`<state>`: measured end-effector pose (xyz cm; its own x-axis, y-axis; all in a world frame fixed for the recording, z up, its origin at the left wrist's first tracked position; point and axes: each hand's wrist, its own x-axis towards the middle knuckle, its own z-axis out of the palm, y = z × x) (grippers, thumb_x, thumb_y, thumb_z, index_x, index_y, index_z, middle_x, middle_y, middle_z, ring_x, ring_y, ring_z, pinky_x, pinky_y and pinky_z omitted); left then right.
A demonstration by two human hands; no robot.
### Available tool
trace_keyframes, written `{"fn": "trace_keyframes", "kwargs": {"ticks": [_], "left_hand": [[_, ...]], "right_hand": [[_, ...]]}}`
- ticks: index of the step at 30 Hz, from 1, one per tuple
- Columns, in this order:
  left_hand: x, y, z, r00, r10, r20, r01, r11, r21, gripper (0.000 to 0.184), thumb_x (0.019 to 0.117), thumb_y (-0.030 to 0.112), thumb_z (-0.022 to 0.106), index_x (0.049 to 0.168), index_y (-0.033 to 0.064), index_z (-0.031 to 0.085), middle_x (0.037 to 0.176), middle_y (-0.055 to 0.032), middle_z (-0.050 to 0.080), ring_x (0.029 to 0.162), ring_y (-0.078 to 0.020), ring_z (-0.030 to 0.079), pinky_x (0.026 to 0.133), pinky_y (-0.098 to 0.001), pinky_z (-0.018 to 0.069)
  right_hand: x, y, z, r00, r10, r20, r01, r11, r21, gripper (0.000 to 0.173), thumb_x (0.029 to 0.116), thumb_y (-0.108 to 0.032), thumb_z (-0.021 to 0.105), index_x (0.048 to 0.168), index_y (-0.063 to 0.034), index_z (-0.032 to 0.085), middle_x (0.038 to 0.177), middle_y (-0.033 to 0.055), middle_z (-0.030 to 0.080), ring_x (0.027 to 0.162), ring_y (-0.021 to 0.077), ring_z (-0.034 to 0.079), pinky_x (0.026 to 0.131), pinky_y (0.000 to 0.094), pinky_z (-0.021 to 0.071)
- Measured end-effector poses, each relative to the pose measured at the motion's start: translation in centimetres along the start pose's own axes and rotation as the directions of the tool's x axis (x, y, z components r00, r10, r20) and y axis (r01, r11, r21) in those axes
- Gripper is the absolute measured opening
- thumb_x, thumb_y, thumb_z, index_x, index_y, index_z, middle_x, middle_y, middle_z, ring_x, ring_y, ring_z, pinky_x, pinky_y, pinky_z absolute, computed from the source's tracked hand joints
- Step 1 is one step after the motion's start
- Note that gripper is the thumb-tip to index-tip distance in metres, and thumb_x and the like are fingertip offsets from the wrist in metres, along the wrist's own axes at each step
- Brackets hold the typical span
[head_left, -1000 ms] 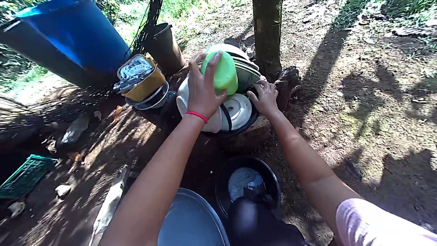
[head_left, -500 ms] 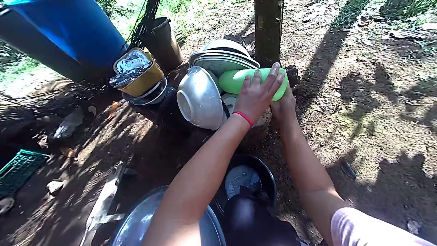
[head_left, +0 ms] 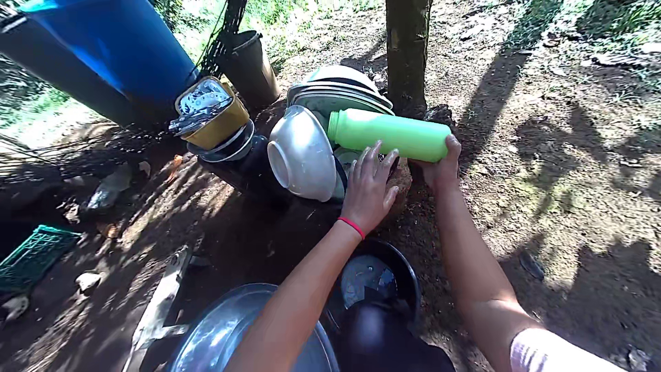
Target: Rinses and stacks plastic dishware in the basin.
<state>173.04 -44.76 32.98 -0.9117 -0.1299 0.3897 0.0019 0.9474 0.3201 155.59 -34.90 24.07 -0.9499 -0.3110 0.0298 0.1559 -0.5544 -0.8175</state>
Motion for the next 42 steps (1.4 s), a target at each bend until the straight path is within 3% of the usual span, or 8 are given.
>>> {"fn": "trace_keyframes", "kwargs": {"ticks": [5,9,12,17,22,27,33,42], "left_hand": [[-3.8,-2.5,-2.1,0.97,-0.016,-0.244,0.07,0.974,0.215,0.052,0.0883,0.024,0.073,0.138,0.014,0.063,0.151,-0.0201,0.051,0.143,-0.0452,0.041,0.114,-0.0683,0.0289],[-3.4,-4.2,-4.1,0.804,-0.481,-0.35,0.539,0.838,0.087,0.092,0.0857,0.048,0.077,0.161,0.0178,0.033,0.17,-0.0242,0.009,0.155,-0.0522,0.005,0.108,-0.0828,0.0132],[-2.5,-5.1,-3.7,0.689,-0.653,-0.315,0.664,0.743,-0.087,0.119,0.0778,0.057,0.083,0.167,0.0205,0.012,0.172,-0.0196,-0.007,0.156,-0.0487,0.006,0.105,-0.0816,0.0259],[-1.4,-3.8,-1.7,0.751,-0.529,-0.396,0.619,0.772,0.142,0.123,0.0752,0.059,0.082,0.167,0.022,0.009,0.17,-0.0245,-0.011,0.155,-0.053,-0.004,0.105,-0.0862,0.0116],[-0.8,-4.8,0.2,0.759,-0.397,-0.517,0.56,0.802,0.206,0.109,0.0757,0.044,0.083,0.164,0.0275,0.022,0.168,-0.0304,0.0,0.152,-0.0591,0.004,0.102,-0.0854,0.019],[-0.1,-4.7,0.3,0.71,-0.417,-0.567,0.576,0.807,0.128,0.106,0.0692,0.031,0.086,0.161,0.0231,0.033,0.167,-0.0322,0.009,0.15,-0.0587,0.015,0.1,-0.0807,0.0277],[0.0,-4.4,0.2,0.704,-0.423,-0.57,0.552,0.831,0.066,0.107,0.0671,0.026,0.088,0.16,0.0173,0.035,0.165,-0.0357,0.01,0.149,-0.0614,0.012,0.101,-0.0846,0.0205],[-0.4,-5.3,0.3,0.661,-0.456,-0.596,0.583,0.812,0.025,0.113,0.062,0.025,0.09,0.16,0.0215,0.034,0.168,-0.031,0.006,0.15,-0.0592,0.013,0.101,-0.0833,0.0224]], "right_hand": [[0.0,1.1,2.1,0.986,-0.16,0.045,0.166,0.966,-0.197,0.077,0.1017,-0.056,0.036,0.149,0.0049,0.031,0.133,0.0155,0.055,0.116,0.0134,0.059,0.1,0.0331,0.0518],[-0.2,1.3,3.2,0.979,-0.188,0.082,0.205,0.921,-0.332,0.076,0.1042,-0.051,0.028,0.15,0.009,0.035,0.141,0.0246,0.051,0.126,0.0187,0.056,0.109,0.0343,0.0449],[-0.2,1.5,3.7,0.969,-0.244,0.036,0.241,0.903,-0.355,0.067,0.1073,-0.041,0.024,0.148,0.0097,0.04,0.145,0.0291,0.047,0.134,0.0251,0.051,0.114,0.0368,0.0397],[0.1,1.2,4.4,0.929,-0.361,-0.085,0.276,0.825,-0.494,0.053,0.1119,-0.022,0.025,0.143,0.0142,0.047,0.142,0.033,0.053,0.133,0.0314,0.055,0.114,0.0394,0.0412],[-1.1,1.1,5.2,0.91,-0.355,-0.216,0.223,0.856,-0.466,0.053,0.1131,-0.025,0.023,0.136,0.0133,0.052,0.126,0.0291,0.061,0.116,0.0248,0.063,0.105,0.0365,0.0481],[-1.7,-2.7,4.4,0.711,-0.703,-0.012,0.563,0.58,-0.588,0.062,0.1083,-0.037,0.033,0.143,0.0124,0.05,0.136,0.031,0.057,0.128,0.0277,0.058,0.111,0.0355,0.0432],[-1.5,-9.3,11.4,0.306,-0.853,0.422,0.862,0.06,-0.503,0.052,0.0946,-0.046,0.065,0.115,0.0012,0.065,0.125,0.028,0.066,0.113,0.0406,0.062,0.096,0.0506,0.0451],[1.4,-7.6,20.6,0.154,-0.686,0.711,0.981,0.021,-0.192,0.045,0.0903,-0.045,0.073,0.102,-0.0017,0.072,0.124,0.0288,0.063,0.117,0.0475,0.059,0.099,0.0549,0.0477]]}}
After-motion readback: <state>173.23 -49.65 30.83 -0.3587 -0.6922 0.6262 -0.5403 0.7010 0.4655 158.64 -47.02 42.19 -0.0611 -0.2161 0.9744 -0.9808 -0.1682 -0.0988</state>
